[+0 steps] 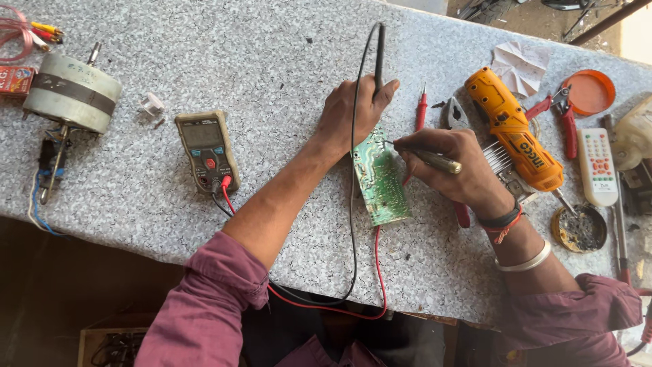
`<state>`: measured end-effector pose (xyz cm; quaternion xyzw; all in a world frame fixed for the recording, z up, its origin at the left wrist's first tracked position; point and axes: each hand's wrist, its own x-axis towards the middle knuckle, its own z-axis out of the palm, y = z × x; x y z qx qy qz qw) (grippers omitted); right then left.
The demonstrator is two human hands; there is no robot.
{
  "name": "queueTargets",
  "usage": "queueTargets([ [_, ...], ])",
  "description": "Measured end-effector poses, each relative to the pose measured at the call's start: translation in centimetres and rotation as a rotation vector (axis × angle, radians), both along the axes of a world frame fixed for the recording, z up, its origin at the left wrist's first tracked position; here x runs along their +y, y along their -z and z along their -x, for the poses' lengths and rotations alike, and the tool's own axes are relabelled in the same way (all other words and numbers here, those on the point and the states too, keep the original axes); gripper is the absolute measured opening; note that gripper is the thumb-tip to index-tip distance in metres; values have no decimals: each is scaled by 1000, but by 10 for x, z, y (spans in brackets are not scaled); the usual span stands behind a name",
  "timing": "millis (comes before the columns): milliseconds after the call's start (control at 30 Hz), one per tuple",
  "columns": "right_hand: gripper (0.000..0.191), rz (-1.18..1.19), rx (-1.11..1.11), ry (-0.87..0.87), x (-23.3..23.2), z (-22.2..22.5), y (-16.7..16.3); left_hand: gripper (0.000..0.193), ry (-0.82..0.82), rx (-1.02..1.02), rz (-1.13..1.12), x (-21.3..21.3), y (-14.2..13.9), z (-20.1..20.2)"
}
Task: The person uses multimeter probes to test points on a green circuit board. They flip the board over and continue testing the component side. The person works at a table with various tools and equipment visible.
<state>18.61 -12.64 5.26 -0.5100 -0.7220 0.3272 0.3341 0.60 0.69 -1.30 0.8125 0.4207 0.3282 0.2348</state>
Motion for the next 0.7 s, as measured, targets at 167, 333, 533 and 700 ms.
queueTargets([
  [167,23,93,-91,4,0,-5,-2,49,33,27,27,0,-1,-1],
  [333,23,-22,-15,-34,0,-5,0,48,33,43,71,-1,-4,-1],
  [533,21,-22,6,-25,1,-1,2,47,38,43,18,-2,-4,-1],
  [700,23,-13,-2,-5,-2,5,3,45,70,10,64,-1,-4,-1],
])
